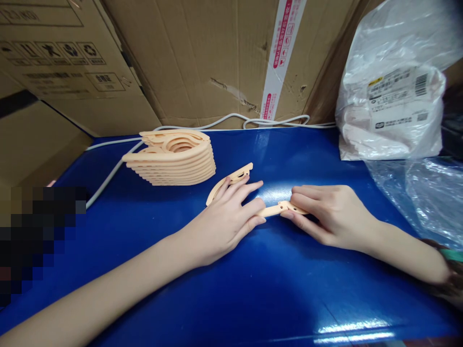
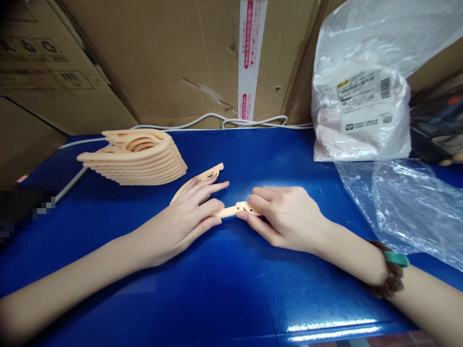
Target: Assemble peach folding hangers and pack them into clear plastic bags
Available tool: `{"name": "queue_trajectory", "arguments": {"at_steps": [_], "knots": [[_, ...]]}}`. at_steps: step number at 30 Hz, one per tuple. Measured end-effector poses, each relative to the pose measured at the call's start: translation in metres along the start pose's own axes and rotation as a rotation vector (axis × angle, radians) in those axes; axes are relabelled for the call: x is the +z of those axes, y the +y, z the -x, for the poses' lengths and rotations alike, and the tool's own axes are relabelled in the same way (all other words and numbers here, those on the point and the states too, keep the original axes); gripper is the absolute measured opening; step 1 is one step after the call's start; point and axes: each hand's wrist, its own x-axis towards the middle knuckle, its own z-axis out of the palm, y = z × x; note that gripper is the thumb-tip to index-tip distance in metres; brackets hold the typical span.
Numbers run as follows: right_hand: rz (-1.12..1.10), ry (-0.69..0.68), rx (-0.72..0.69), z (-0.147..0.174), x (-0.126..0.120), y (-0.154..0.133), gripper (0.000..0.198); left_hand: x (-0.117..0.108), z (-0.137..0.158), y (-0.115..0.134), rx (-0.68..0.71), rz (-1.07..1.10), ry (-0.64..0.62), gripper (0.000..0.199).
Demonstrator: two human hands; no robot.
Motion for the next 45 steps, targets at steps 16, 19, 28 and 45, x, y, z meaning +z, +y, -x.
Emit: {"name": "queue_trajectory", "arguments": {"at_steps": [16,19,28,45], "knots": [[0.128,0.039,-0.042,0.0011,0.0008,-0.0006,0.036,0.001,-0.0008,-0.0008,0.003,-0.006,-0.009,0.027],[0.151,0.043,-0.048,0.0009,0.0009,-0.0006,0.036,0.0007,-0.0003,-0.001,0.003,-0.003,-0.01,0.027],[0.208,0.09,-0.084,0.0,0.0025,-0.0011,0.037,0.0011,-0.0022,-0.0006,0.008,-0.015,-0.009,0.028],[0.247,0.156,-0.106,-0.0001,0.0018,-0.001,0.043,0.0005,-0.0005,-0.0005,0.022,-0.019,-0.022,0.026]]}}
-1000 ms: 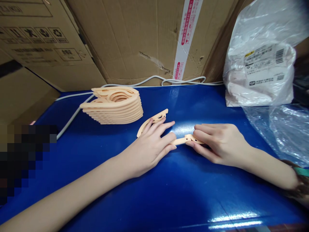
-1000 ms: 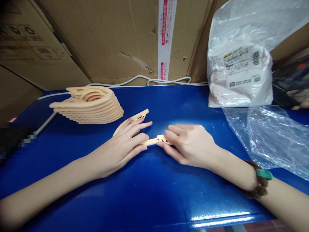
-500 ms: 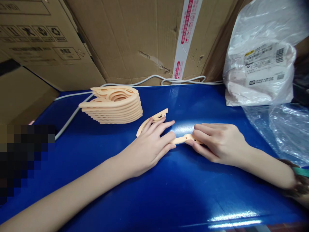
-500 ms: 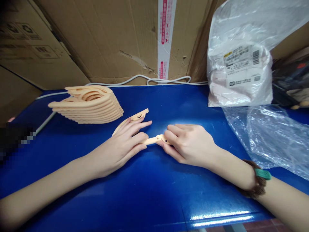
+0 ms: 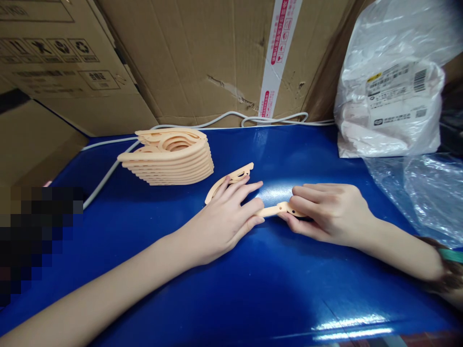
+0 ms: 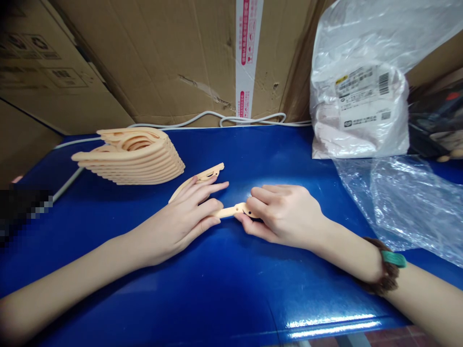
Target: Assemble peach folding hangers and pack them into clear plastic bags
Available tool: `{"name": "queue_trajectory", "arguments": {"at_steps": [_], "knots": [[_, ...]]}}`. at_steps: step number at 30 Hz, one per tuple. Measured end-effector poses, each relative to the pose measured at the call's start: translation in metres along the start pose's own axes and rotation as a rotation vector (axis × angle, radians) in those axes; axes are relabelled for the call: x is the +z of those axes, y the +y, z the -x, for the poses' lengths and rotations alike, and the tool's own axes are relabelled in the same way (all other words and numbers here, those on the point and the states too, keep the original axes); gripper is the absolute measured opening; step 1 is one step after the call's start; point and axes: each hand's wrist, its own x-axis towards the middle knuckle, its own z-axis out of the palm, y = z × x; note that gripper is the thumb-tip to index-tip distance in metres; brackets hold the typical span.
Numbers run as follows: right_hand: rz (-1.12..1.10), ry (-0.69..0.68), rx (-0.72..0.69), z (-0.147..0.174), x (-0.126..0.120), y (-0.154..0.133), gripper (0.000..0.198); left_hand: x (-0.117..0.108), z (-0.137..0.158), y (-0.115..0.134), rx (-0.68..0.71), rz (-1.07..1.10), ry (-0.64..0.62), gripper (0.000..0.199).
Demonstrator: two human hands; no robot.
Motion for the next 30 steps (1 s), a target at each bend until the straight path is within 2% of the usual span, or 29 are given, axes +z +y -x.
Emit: {"name": "queue_trajectory", "arguments": {"at_steps": [13,30], "knots": [[-0.033,0.022,-0.017,0.0012,0.0007,-0.0006,0.039,0.0001,-0.0003,-0.0017,0.036,0.023,-0.028,0.027],[-0.066,-0.018,-0.053,0.0037,0.0015,-0.0001,0.042,-0.0017,0.0005,-0.0005,0.058,0.063,-0.018,0.02]]}}
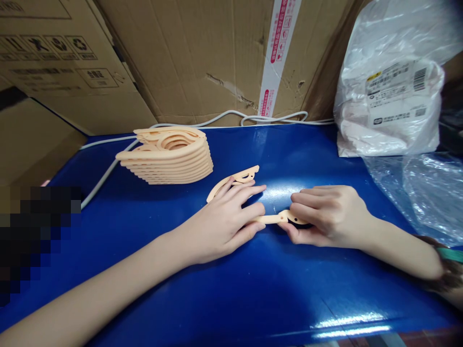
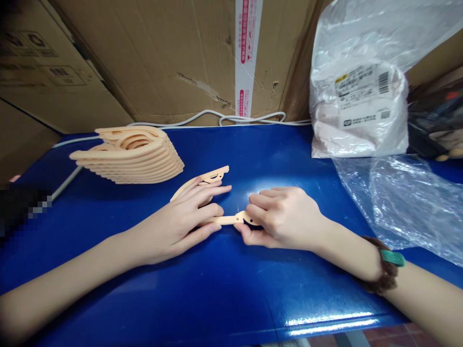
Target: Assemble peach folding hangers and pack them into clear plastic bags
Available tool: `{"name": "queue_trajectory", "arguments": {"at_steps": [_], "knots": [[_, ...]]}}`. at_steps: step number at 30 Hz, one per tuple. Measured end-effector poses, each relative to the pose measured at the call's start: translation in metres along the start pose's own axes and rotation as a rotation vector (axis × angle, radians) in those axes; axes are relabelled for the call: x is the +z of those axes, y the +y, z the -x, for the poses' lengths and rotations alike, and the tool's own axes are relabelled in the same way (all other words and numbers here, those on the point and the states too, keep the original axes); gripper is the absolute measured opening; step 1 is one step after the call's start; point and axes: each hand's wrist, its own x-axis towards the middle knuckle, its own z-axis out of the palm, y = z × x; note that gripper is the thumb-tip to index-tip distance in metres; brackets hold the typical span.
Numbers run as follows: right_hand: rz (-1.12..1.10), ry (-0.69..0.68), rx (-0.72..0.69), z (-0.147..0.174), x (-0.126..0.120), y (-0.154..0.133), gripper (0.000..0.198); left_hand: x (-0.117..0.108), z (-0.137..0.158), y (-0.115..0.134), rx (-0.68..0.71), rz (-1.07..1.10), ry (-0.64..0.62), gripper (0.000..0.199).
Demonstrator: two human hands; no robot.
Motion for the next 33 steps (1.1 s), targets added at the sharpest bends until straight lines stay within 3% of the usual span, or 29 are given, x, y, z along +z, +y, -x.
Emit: {"name": "queue_trajectory", "arguments": {"at_steps": [16,23,26,33], "knots": [[0.003,0.042,-0.056,-0.001,0.0,-0.003,0.038,-0.001,0.0,0.001,0.019,0.022,-0.013,0.015],[-0.126,0.013,-0.089,0.0,-0.002,-0.006,0.033,0.0,-0.002,-0.004,-0.13,0.147,0.199,0.005],[-0.213,0.0,-0.086,-0.001,-0.004,-0.005,0.033,0.002,-0.002,-0.01,-0.155,0.184,0.275,0.013],[-0.402,-0.062,-0.12,-0.002,-0.005,-0.002,0.046,0.003,-0.002,-0.014,-0.2,0.166,0.317,0.019]]}}
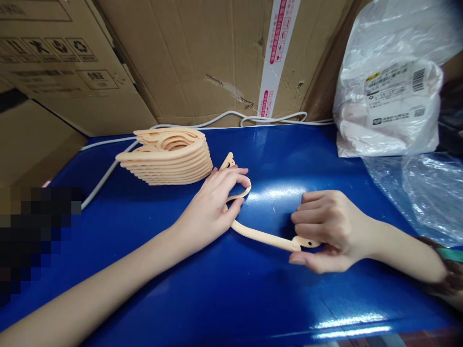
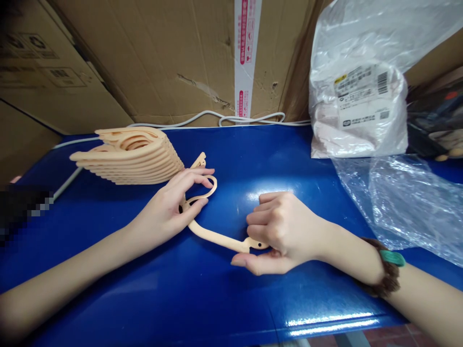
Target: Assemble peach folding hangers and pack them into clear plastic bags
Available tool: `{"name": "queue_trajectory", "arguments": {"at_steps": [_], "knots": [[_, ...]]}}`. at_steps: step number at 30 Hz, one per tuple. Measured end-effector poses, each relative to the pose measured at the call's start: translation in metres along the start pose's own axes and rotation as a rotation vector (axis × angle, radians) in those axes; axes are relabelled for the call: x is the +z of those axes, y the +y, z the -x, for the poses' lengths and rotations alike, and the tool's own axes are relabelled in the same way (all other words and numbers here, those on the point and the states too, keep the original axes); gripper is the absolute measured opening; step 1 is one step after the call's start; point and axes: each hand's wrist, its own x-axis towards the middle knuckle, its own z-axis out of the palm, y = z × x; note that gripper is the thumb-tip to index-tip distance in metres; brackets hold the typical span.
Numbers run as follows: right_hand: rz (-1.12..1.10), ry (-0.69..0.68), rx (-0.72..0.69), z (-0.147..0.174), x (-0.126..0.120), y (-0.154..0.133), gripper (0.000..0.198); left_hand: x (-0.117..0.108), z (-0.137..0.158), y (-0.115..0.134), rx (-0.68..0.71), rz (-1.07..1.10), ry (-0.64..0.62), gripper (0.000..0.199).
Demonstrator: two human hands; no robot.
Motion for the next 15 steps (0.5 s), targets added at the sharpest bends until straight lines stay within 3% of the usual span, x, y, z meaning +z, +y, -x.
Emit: {"name": "queue_trajectory", "arguments": {"at_steps": [8,15], "knots": [[-0.011,-0.03,0.041,-0.0018,0.0019,-0.0012,0.055,-0.0003,-0.0009,-0.0008,0.012,0.067,-0.003,0.021],[0.024,-0.077,0.09,-0.0056,0.0067,0.0002,0.056,0.0015,-0.0023,-0.0027,-0.042,0.144,0.041,0.035]]}}
